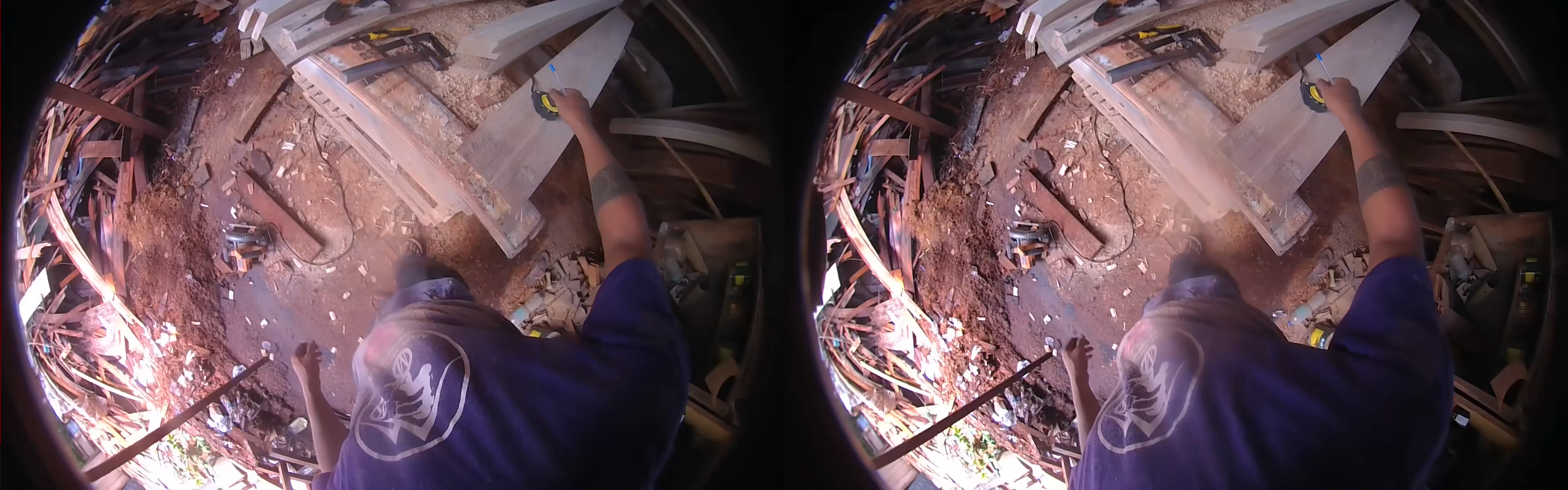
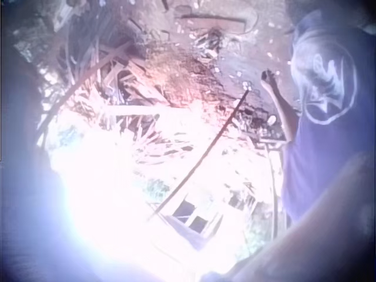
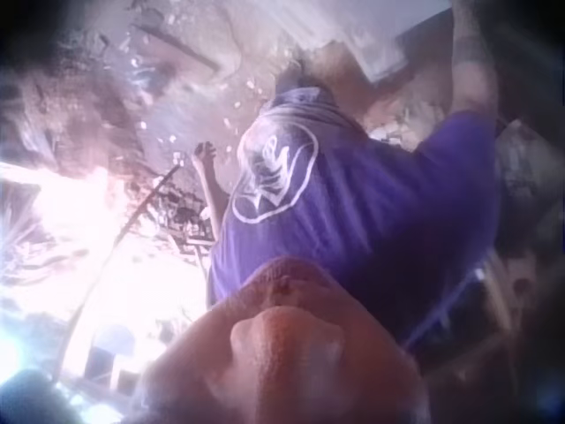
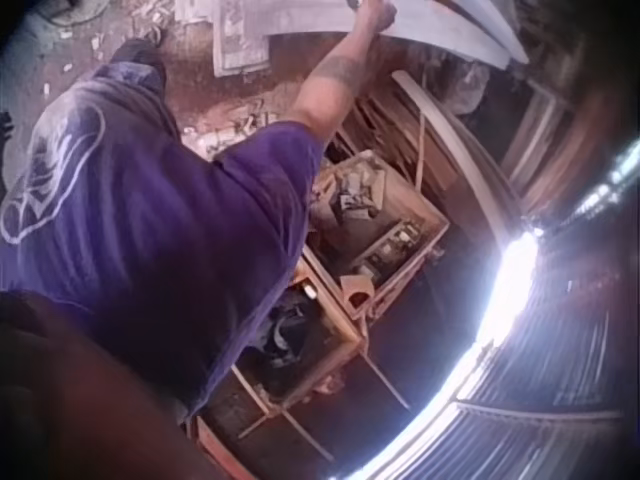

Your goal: The person holds a chisel against a wood plank and strikes the handle with a hammer. The person makes several strikes to carve a notch in the wood.

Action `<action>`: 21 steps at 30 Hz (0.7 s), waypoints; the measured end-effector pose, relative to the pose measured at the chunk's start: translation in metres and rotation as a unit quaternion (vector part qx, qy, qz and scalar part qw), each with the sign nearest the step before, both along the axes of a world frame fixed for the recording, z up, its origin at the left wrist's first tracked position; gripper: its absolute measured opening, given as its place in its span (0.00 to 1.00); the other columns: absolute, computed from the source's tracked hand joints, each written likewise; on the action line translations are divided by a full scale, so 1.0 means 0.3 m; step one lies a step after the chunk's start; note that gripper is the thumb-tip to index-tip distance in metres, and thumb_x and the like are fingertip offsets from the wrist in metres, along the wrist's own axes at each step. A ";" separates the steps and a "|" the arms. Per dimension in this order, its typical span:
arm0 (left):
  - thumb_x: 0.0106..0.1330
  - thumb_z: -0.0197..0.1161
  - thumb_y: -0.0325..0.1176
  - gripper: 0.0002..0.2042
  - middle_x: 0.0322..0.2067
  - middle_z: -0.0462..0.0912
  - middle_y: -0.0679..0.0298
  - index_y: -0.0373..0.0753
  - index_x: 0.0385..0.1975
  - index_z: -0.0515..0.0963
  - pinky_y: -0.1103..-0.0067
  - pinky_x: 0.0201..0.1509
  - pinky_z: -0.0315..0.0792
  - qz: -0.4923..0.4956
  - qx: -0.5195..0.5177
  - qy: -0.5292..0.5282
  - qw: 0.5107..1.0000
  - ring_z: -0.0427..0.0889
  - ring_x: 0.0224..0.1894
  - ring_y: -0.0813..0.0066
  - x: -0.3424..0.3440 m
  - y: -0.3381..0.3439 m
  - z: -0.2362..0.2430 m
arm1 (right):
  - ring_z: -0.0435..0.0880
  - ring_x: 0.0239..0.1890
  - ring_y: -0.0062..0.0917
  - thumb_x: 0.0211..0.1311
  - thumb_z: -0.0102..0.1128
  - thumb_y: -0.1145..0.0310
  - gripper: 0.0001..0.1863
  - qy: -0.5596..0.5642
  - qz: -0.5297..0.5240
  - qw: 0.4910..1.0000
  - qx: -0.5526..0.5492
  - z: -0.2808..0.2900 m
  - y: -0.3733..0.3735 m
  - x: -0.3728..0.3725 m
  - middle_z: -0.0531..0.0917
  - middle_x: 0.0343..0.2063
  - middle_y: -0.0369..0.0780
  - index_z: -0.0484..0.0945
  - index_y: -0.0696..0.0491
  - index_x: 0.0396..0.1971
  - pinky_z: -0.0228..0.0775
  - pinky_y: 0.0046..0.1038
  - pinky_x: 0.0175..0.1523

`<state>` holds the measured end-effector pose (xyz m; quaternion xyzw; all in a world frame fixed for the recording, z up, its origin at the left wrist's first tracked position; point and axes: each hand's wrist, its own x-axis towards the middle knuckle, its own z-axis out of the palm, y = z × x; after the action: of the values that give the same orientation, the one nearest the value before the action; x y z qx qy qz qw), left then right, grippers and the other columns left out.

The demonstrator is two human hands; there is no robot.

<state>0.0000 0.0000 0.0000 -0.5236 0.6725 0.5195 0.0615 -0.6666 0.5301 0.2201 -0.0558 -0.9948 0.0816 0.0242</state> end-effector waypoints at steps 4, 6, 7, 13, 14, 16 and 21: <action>0.70 0.61 0.40 0.15 0.31 0.84 0.61 0.33 0.43 0.81 0.79 0.31 0.76 -0.010 -0.006 0.105 0.994 0.85 0.30 0.74 -0.139 -0.018 0.076 | 0.83 0.52 0.48 0.62 0.57 0.41 0.32 0.015 -0.014 0.997 -0.071 -0.062 -0.038 0.118 0.85 0.42 0.56 0.84 0.61 0.40 0.71 0.42 0.59; 0.70 0.61 0.42 0.16 0.33 0.85 0.60 0.33 0.44 0.81 0.78 0.34 0.76 -0.044 0.010 0.156 0.987 0.86 0.32 0.73 -0.318 -0.015 0.109 | 0.85 0.43 0.46 0.63 0.58 0.43 0.31 0.072 -0.078 0.987 -0.116 -0.065 0.069 0.120 0.85 0.36 0.54 0.85 0.61 0.39 0.75 0.40 0.50; 0.70 0.62 0.43 0.17 0.33 0.85 0.59 0.33 0.45 0.81 0.77 0.35 0.77 -0.084 -0.005 0.182 0.980 0.86 0.33 0.72 -0.363 -0.020 0.101 | 0.87 0.34 0.42 0.64 0.58 0.44 0.29 0.096 -0.094 0.982 -0.131 -0.063 0.134 0.128 0.86 0.30 0.51 0.85 0.61 0.37 0.78 0.38 0.41; 0.70 0.61 0.43 0.18 0.34 0.87 0.52 0.31 0.45 0.81 0.74 0.37 0.77 -0.202 0.030 0.215 0.955 0.86 0.31 0.69 -0.412 -0.136 0.062 | 0.56 0.09 0.16 0.74 0.49 0.49 0.23 0.095 -0.246 0.837 -0.480 0.125 0.144 0.591 0.63 0.13 0.29 0.80 0.57 0.39 0.49 0.21 0.14; 0.70 0.61 0.43 0.18 0.34 0.87 0.52 0.31 0.45 0.81 0.74 0.37 0.77 -0.213 0.037 0.217 0.952 0.86 0.31 0.69 -0.395 -0.171 0.041 | 0.55 0.09 0.15 0.74 0.48 0.51 0.23 0.122 -0.251 0.804 -0.525 0.147 0.164 0.666 0.62 0.13 0.29 0.79 0.58 0.42 0.50 0.20 0.15; 0.70 0.61 0.42 0.17 0.34 0.87 0.52 0.32 0.46 0.81 0.74 0.37 0.77 -0.287 0.044 0.233 0.928 0.86 0.30 0.70 -0.333 -0.258 0.009 | 0.60 0.15 0.18 0.73 0.45 0.57 0.20 0.191 -0.278 0.758 -0.559 0.145 0.110 0.813 0.59 0.15 0.30 0.76 0.59 0.45 0.55 0.23 0.21; 0.68 0.62 0.42 0.19 0.33 0.87 0.55 0.32 0.48 0.81 0.76 0.36 0.76 -0.389 0.080 0.170 0.902 0.86 0.31 0.71 -0.132 -0.528 0.006 | 0.63 0.18 0.22 0.72 0.40 0.52 0.24 0.130 -0.290 0.711 -0.627 -0.016 -0.211 1.285 0.62 0.15 0.32 0.78 0.58 0.39 0.58 0.30 0.26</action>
<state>-0.0397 -0.1584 0.0019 -0.1169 0.7790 0.5875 0.1855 -0.2810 0.4666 0.2152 -0.3328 -0.6371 0.6819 0.1356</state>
